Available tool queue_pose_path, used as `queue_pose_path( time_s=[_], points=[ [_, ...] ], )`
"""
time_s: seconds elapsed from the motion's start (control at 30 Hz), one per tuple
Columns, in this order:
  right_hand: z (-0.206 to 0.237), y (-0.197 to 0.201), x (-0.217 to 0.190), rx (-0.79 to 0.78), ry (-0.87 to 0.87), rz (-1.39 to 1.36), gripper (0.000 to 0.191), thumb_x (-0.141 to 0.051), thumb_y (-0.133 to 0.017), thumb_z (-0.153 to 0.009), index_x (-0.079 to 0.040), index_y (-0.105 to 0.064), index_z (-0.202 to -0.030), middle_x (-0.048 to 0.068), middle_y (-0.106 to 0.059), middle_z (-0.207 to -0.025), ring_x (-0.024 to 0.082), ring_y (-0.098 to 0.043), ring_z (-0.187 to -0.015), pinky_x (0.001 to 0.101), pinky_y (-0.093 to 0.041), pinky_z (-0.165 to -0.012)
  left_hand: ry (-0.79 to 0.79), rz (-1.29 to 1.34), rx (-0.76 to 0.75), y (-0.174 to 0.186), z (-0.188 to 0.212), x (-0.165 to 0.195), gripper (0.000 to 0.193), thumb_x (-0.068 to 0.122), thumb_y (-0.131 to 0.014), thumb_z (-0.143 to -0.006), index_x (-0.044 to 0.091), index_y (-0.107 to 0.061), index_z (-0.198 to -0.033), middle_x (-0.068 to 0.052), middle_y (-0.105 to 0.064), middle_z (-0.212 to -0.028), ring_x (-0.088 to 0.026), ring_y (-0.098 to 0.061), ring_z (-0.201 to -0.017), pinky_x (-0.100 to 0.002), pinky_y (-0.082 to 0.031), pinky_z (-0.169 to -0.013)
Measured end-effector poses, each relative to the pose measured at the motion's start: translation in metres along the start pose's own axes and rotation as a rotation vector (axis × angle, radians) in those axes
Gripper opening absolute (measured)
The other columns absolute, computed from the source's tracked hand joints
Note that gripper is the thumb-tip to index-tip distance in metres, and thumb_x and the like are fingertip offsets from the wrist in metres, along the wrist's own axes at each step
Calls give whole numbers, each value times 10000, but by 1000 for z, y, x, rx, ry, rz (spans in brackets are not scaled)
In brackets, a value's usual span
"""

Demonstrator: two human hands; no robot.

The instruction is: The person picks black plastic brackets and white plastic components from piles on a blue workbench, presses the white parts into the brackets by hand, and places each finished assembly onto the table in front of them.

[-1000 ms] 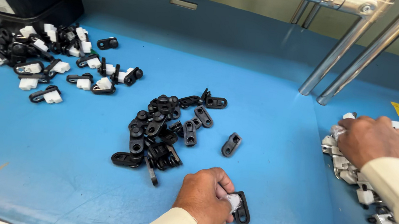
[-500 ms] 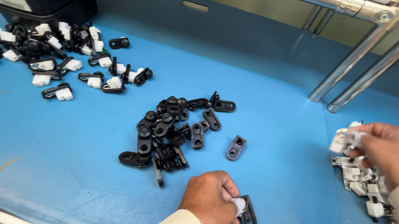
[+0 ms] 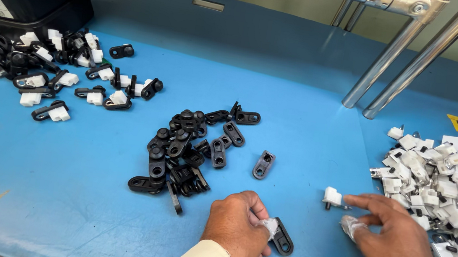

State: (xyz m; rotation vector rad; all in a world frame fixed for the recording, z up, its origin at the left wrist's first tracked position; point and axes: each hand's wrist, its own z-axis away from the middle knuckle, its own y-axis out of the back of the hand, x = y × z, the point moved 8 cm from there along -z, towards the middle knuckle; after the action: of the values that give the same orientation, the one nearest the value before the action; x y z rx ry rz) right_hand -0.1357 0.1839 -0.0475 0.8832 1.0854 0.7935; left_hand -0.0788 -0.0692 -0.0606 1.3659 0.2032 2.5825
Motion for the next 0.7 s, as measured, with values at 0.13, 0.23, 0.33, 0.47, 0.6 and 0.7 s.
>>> queue_pose_path(
  time_s=[0.13,0.23,0.33,0.47,0.6,0.7],
  points=[
    [-13,11,2,75,152,-176,448,-131,-682,-896,-192,-768,-1331,91,-771,-1170,238,-704,-961,398,-579,-855,-3,-57,1,-1,4,-1,115,24,-644,-928,60,-644,-1038,-85,-738,-890,-135,-760,-692,-258,-629,-607],
    [-30,5,-4,89,188,-135,388,-206,-702,-914,-177,-748,-1298,97,-780,-1165,223,-718,-990,380,-557,-903,-23,-92,22,-5,4,-3,188,16,-642,-927,83,-629,-1102,-83,-734,-924,-145,-767,-704,-267,-645,-660],
    [-28,1,-14,129,288,-20,312,-197,-743,-886,-169,-786,-1194,67,-783,-1137,208,-745,-959,357,-562,-917,-79,-134,49,-9,2,-5,159,46,-675,-915,68,-683,-1072,-76,-743,-943,-128,-748,-716,-266,-644,-687],
    [-19,-1,-3,99,139,-38,264,-202,-802,-887,-159,-792,-1148,49,-821,-1003,182,-769,-890,345,-590,-855,-204,-204,93,-10,1,1,124,94,-748,-902,67,-725,-1022,-69,-762,-936,-94,-718,-724,-250,-612,-664],
    [0,-2,7,148,156,-281,352,-111,-788,-835,-128,-746,-1184,46,-765,-991,172,-738,-810,307,-598,-768,17,-63,30,-14,0,-9,92,35,-662,-926,46,-657,-1018,-91,-753,-882,-140,-723,-639,-286,-594,-540],
    [7,2,9,200,191,-255,565,-64,-759,-797,-218,-728,-1341,32,-781,-994,155,-698,-769,285,-593,-713,8,8,23,-18,2,0,60,29,-664,-927,19,-652,-985,-82,-739,-866,-140,-742,-640,-266,-597,-517]
  ],
)
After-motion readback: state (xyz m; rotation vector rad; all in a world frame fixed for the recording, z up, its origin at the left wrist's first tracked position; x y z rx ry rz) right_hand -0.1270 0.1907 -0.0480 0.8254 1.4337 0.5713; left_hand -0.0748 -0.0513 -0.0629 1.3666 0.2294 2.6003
